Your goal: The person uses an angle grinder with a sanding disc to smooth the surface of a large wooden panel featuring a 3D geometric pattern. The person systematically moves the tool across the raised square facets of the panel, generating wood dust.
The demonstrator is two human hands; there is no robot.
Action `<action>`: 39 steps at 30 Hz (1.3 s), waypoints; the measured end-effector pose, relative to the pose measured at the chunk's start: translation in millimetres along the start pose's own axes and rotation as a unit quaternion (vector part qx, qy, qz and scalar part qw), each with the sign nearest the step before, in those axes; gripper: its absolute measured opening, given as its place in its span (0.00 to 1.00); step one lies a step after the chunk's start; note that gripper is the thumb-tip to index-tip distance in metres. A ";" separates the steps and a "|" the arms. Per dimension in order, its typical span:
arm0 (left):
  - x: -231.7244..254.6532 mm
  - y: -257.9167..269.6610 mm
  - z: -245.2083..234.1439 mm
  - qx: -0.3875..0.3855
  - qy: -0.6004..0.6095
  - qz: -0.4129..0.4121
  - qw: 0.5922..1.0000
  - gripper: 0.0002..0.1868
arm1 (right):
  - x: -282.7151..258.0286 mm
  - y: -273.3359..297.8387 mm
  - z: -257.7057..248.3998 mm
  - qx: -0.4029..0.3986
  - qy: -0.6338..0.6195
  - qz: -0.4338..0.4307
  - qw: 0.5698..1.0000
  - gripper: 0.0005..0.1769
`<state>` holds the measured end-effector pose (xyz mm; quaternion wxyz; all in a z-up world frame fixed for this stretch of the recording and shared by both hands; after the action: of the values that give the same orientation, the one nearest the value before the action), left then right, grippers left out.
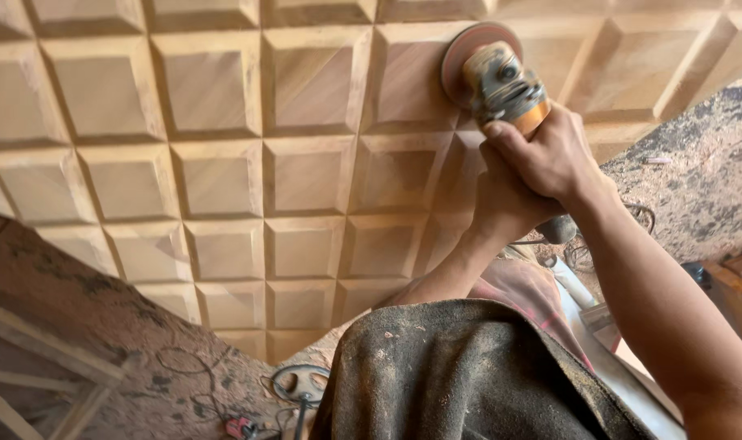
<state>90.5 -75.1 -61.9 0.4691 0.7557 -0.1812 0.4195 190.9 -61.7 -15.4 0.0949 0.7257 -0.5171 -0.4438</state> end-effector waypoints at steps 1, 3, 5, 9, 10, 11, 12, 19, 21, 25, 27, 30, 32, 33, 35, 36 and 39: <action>0.3 5.5 -6.3 0.025 0.025 0.009 0.999 0.40 | -4.0 0.3 -1.1 0.015 -0.009 -0.024 1.000 0.27; 0.4 22.1 -19.6 0.072 0.076 0.035 0.994 0.40 | -6.2 6.5 12.8 -0.014 0.005 -0.032 0.999 0.28; 3.9 33.3 -27.0 0.111 0.132 0.067 0.983 0.39 | -12.3 12.3 17.0 -0.017 -0.003 -0.082 0.996 0.29; 2.3 19.4 -12.4 0.087 0.103 0.016 0.991 0.49 | -9.7 12.7 7.9 0.001 -0.018 -0.120 0.993 0.25; 1.9 9.6 -9.1 0.075 0.086 -0.007 0.993 0.53 | -4.9 5.9 2.9 0.006 -0.007 -0.097 0.995 0.22; 0.5 0.8 -7.4 0.063 0.070 -0.028 0.995 0.56 | -0.3 -0.6 0.0 0.018 -0.012 -0.067 0.998 0.21; 1.5 -6.0 -2.6 0.054 0.062 -0.053 0.995 0.60 | 4.4 -8.0 -6.5 0.025 -0.009 -0.039 0.999 0.21; -8.5 2.4 -53.5 0.136 0.075 -0.030 0.987 0.60 | -31.5 -4.4 37.3 -0.035 -0.092 -0.128 0.987 0.22; -17.4 6.8 -59.4 0.129 0.087 -0.050 0.987 0.56 | -21.6 -3.2 50.4 -0.041 -0.024 -0.091 0.995 0.23; 1.9 6.8 -67.3 0.199 0.099 0.011 0.975 0.57 | -25.6 -5.5 47.0 -0.052 -0.003 -0.222 0.974 0.21; 1.3 0.8 -56.7 0.132 0.103 -0.038 0.985 0.57 | -12.2 -15.8 37.9 -0.054 -0.084 -0.146 0.984 0.19; 13.4 -11.4 -44.9 0.077 0.080 -0.032 0.993 0.53 | 2.0 -26.5 18.2 -0.028 -0.148 -0.079 0.985 0.19; 17.1 -5.8 -45.7 0.088 0.070 -0.018 0.993 0.51 | 4.3 -22.9 5.8 0.005 -0.148 -0.096 0.984 0.21; 17.3 -5.3 -49.3 0.096 0.063 -0.010 0.993 0.51 | 1.8 -17.8 1.8 0.020 -0.137 -0.130 0.982 0.22; 15.5 5.6 -44.8 0.094 0.053 0.003 0.994 0.49 | 8.9 -1.1 0.8 0.029 -0.144 -0.143 0.979 0.24; 13.1 16.3 -37.0 0.087 0.053 0.007 0.995 0.48 | 18.1 11.6 2.1 0.020 -0.159 -0.125 0.979 0.25; -13.4 44.5 -32.1 0.057 0.037 -0.018 0.998 0.56 | 29.9 41.6 28.0 -0.029 -0.235 -0.056 0.970 0.23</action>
<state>38.0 -71.1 -41.2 0.4393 0.7684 -0.1256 0.4482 144.5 -96.3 -23.4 -0.0336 0.6255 -0.4704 -0.6215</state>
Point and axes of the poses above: each hand's wrist, its own y-axis away from the middle knuckle, its own z-axis out of the palm, x = y × z, the point moved 7 cm from there along -y, towards the middle knuckle, and after that the axes turned 11 degrees about x, right-handed, at the moved point
